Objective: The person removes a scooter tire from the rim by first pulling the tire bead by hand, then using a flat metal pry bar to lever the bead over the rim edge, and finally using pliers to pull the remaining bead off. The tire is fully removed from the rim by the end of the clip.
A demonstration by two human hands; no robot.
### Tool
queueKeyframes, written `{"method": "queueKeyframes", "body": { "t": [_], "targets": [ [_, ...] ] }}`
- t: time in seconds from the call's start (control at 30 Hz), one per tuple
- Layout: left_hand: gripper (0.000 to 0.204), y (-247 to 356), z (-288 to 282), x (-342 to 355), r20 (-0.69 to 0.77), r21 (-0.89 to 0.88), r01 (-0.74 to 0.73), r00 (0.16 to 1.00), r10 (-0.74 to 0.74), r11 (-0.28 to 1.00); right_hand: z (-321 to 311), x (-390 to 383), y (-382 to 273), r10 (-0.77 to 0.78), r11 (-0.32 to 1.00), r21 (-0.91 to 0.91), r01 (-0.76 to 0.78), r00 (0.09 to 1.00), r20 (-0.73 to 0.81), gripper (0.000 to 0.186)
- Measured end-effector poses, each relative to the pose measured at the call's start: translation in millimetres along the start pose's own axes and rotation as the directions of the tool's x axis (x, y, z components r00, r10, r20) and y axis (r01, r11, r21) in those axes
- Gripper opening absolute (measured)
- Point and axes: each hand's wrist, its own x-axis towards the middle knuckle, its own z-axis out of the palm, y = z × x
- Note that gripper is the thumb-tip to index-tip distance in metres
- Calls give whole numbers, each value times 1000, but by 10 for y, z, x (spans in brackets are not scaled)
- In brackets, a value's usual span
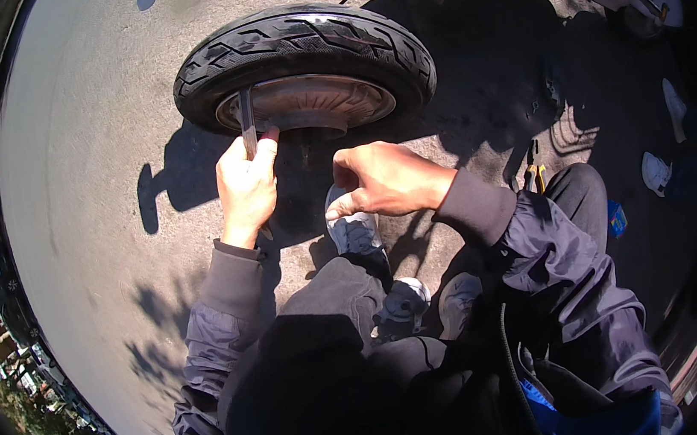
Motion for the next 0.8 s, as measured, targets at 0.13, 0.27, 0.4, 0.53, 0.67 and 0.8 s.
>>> {"method": "queueKeyframes", "body": {
  "t": [0.13, 0.27, 0.4, 0.53, 0.67, 0.8],
  "targets": [
    [33, -125, -92, 5, -35, 7, 4, 999, -3, 1000, -764, -546, 601, 359, 919, 21, -393, 816, -454, 57],
    [33, -181, -202, 35, -17, 37, -10, 1000, 10, 999, -665, -296, 964, -92, 994, -15, 104, 793, -602, 103],
    [34, -214, -408, 178, 13, 61, 6, 1000, -7, 998, -457, 40, 1036, -62, 897, 336, 287, 835, -547, 75],
    [32, -289, -648, 435, 75, 52, -20, 997, 16, 998, -433, 128, 921, -103, 896, 311, 316, 831, -546, 60],
    [30, -375, -783, 647, 109, 36, -69, 992, 65, 997, -455, 209, 758, -140, 937, 173, 304, 780, -610, 54],
    [26, -455, -801, 775, 82, 55, -37, 996, 32, 998, -481, 335, 667, -130, 967, 87, 241, 755, -643, 49]
  ]
}}
